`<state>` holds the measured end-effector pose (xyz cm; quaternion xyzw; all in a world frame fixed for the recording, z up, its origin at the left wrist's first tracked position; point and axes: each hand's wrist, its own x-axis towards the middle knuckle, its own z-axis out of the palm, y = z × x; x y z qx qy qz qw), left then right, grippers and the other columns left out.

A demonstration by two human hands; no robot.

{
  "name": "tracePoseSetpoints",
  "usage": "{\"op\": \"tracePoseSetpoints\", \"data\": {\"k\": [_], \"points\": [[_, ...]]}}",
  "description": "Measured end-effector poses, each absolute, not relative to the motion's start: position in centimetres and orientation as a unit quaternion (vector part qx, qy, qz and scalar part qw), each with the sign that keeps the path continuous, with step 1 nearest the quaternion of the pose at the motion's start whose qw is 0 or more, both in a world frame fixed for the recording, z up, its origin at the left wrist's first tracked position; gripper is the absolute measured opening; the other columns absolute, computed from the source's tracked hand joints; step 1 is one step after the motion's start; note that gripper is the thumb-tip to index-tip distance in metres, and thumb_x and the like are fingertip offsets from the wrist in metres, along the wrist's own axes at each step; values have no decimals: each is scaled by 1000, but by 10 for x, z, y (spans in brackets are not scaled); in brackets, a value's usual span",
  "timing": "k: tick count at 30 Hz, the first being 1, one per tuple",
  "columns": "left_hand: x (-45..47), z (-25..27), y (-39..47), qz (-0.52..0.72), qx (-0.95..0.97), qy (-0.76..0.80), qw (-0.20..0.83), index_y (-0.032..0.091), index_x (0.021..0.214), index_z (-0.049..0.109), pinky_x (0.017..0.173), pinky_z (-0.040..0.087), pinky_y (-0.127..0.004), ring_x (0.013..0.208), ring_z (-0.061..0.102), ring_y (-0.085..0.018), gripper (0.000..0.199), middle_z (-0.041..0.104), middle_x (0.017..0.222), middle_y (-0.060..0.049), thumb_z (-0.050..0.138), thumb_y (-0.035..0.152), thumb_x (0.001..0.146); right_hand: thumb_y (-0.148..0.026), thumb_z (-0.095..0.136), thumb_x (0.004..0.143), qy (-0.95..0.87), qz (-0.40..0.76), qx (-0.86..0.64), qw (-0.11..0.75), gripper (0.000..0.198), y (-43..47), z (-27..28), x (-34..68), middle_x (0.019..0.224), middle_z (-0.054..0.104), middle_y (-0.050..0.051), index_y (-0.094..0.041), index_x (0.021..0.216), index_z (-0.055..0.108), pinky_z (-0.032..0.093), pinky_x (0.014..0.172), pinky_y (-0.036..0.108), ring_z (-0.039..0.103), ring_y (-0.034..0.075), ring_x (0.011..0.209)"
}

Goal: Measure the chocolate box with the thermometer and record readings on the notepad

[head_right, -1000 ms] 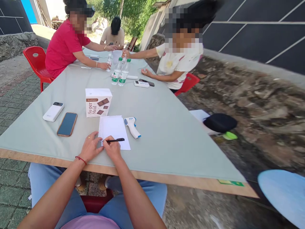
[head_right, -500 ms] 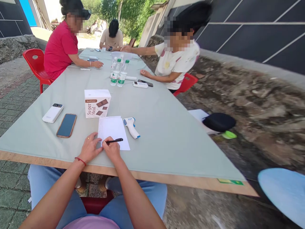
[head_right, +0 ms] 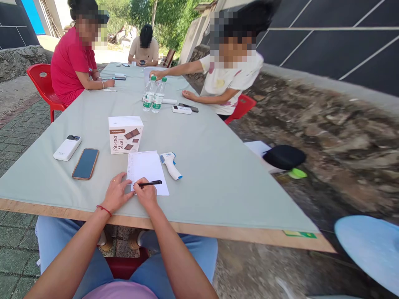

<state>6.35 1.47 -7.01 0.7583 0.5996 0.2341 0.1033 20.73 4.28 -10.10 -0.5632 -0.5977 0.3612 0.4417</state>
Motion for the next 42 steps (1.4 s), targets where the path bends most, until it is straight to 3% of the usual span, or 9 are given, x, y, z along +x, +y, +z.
{"op": "tracePoseSetpoints", "data": {"k": [42], "points": [[63,-73,15,238,759,597,103,19,107,65,107,39,-47,126,49,-28,30,50,135,-14,72,29,79,-38,50,72,-606,341,-576,429,16,42,-101,208,57,58,-3,-26,62,51,43,62,29,54,17,59]]}}
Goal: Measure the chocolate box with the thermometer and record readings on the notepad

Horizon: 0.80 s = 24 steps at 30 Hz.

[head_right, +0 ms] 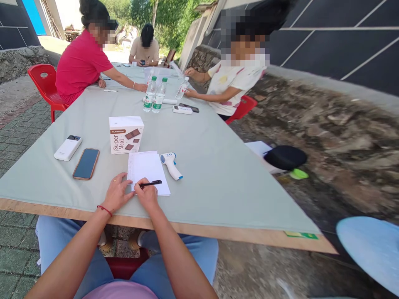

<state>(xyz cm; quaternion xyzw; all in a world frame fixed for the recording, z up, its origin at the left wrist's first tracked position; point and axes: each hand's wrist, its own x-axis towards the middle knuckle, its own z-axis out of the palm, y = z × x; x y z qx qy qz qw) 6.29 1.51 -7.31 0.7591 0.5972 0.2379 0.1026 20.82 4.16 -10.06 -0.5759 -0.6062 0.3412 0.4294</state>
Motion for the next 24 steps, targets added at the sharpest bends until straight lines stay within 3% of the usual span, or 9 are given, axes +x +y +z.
{"op": "tracePoseSetpoints", "data": {"k": [18,22,24], "points": [[64,-72,14,226,758,602,106,19,106,65,107,39,-46,126,49,-27,30,50,134,-14,72,30,79,-38,49,73,-602,335,-570,447,16,40,-102,207,57,54,-3,-25,63,48,41,62,29,50,17,59],[62,-74,15,236,758,600,104,18,107,65,107,39,-46,126,49,-28,33,49,135,-14,74,30,78,-43,43,85,-572,240,-589,519,24,44,-100,217,76,62,2,-22,83,55,44,68,31,56,19,70],[61,-76,15,242,755,601,103,18,106,65,107,40,-46,125,49,-28,33,49,134,-14,74,29,77,-39,39,91,-598,177,-601,500,28,54,-95,224,93,66,7,-21,98,59,44,74,33,60,22,81]]}}
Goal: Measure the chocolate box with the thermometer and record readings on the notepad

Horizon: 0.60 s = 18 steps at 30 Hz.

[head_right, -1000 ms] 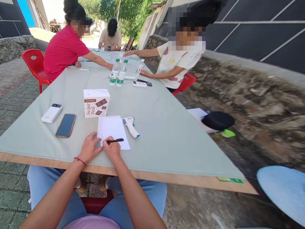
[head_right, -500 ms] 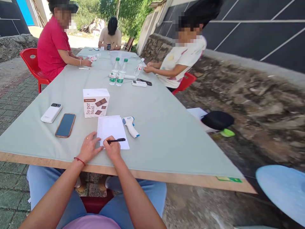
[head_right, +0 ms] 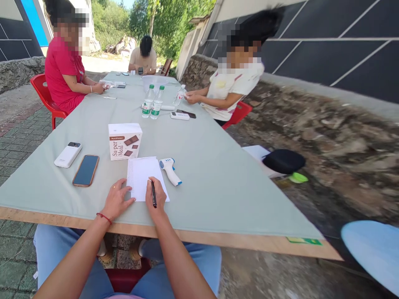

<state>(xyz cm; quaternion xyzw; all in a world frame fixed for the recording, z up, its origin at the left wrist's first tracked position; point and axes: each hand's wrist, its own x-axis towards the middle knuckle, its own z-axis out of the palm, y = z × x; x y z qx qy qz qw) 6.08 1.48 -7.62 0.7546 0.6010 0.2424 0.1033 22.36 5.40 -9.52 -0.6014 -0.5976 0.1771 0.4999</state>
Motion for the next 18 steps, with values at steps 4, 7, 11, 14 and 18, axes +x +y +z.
{"op": "tracePoseSetpoints", "data": {"k": [4,7,11,14,18], "points": [[54,-82,18,266,748,600,97,20,106,65,106,41,-49,123,51,-29,31,51,132,-12,73,25,76,-17,46,89,-672,104,-676,283,21,90,-78,225,99,67,12,-19,102,62,40,74,33,63,25,86],[47,-87,23,293,737,603,92,21,105,65,105,42,-51,123,51,-30,30,51,133,-11,71,24,76,-7,43,88,-693,94,-698,155,25,115,-60,217,99,67,16,-12,103,63,39,74,32,64,25,88],[43,-95,26,324,731,592,102,21,102,66,105,42,-52,123,51,-31,27,52,131,-11,68,24,75,-10,47,88,-684,66,-701,191,38,132,-38,223,113,64,18,-10,125,54,38,82,33,60,26,101],[40,-99,31,357,717,584,134,22,99,66,106,39,-53,124,50,-32,26,52,129,-11,68,25,73,-26,55,88,-617,40,-758,208,47,139,-33,247,128,55,22,-11,133,48,36,90,39,51,32,118],[20,-78,70,469,589,613,240,19,113,56,100,45,-49,123,51,-32,48,51,129,-15,72,40,73,-37,55,89,-610,138,-765,153,38,145,-45,275,116,62,22,-10,117,59,38,85,38,57,32,111]]}}
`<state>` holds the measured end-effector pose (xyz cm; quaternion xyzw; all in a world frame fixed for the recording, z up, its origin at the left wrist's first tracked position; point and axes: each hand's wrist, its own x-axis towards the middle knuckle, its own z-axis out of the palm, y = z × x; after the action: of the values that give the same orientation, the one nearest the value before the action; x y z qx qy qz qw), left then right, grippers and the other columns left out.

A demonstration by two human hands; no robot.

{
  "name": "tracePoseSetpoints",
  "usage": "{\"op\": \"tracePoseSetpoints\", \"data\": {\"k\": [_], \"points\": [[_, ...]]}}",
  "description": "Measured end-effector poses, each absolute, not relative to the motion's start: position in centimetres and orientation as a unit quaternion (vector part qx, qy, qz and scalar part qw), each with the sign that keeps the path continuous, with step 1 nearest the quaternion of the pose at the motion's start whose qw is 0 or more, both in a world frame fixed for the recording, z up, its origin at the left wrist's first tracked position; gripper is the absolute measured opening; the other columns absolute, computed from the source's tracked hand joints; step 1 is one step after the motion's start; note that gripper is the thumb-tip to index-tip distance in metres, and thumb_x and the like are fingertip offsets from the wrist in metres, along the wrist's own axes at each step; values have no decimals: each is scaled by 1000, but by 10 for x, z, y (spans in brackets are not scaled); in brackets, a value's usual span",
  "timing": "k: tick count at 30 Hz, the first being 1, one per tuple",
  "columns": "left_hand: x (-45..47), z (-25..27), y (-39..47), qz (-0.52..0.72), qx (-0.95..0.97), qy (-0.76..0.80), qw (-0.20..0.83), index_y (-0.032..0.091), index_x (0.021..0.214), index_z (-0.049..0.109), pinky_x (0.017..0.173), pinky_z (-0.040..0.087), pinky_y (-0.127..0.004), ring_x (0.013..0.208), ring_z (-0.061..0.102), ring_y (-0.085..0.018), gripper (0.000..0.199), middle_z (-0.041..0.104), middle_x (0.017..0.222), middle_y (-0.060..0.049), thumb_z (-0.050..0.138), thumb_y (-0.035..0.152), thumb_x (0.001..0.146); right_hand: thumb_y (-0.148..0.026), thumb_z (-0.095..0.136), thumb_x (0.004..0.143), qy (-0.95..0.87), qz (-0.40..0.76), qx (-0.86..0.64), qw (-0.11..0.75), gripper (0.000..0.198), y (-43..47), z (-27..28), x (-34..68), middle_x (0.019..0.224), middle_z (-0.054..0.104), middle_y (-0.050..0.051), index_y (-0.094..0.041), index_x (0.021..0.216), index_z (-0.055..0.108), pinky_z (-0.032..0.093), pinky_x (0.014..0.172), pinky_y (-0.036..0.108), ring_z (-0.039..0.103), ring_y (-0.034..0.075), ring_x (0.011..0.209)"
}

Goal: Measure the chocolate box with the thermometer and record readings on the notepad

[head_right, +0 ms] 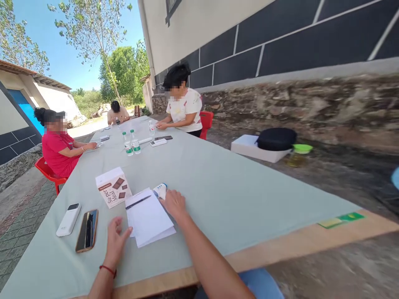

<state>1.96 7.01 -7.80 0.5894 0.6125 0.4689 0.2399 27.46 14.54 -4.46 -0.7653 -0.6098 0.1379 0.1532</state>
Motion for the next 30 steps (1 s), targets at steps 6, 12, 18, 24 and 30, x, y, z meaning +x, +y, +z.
{"op": "tracePoseSetpoints", "data": {"k": [6,12,18,24,30], "points": [[-20,-9,165,557,455,624,306,22,130,40,105,38,-52,134,41,-36,94,47,139,-19,90,37,51,-32,52,86,-583,137,-719,352,42,144,-63,274,107,65,19,-10,121,56,42,86,38,59,30,103],[-15,0,191,570,476,538,399,17,111,55,93,50,-48,99,66,-27,80,69,107,-11,93,29,42,-42,56,74,-525,339,-498,602,43,120,-39,250,98,65,10,-18,110,58,47,81,37,60,24,91],[0,8,143,672,415,464,401,25,118,57,95,52,-43,114,62,-27,56,66,123,-7,79,45,69,-40,54,70,-436,632,-379,516,19,87,-33,232,58,53,-4,-21,71,51,38,54,27,46,13,54],[8,-18,77,668,349,532,385,18,114,62,90,53,-43,104,66,-29,60,69,116,-11,81,47,66,-43,56,77,-505,602,-344,513,25,39,-34,210,55,51,-4,-20,68,53,37,57,27,46,13,55],[16,-42,56,653,402,543,342,18,119,62,94,49,-39,110,63,-28,56,68,118,-11,74,50,74,-51,58,78,-463,612,-405,496,30,2,-72,167,56,49,-5,-21,77,52,36,51,26,43,12,51]]}}
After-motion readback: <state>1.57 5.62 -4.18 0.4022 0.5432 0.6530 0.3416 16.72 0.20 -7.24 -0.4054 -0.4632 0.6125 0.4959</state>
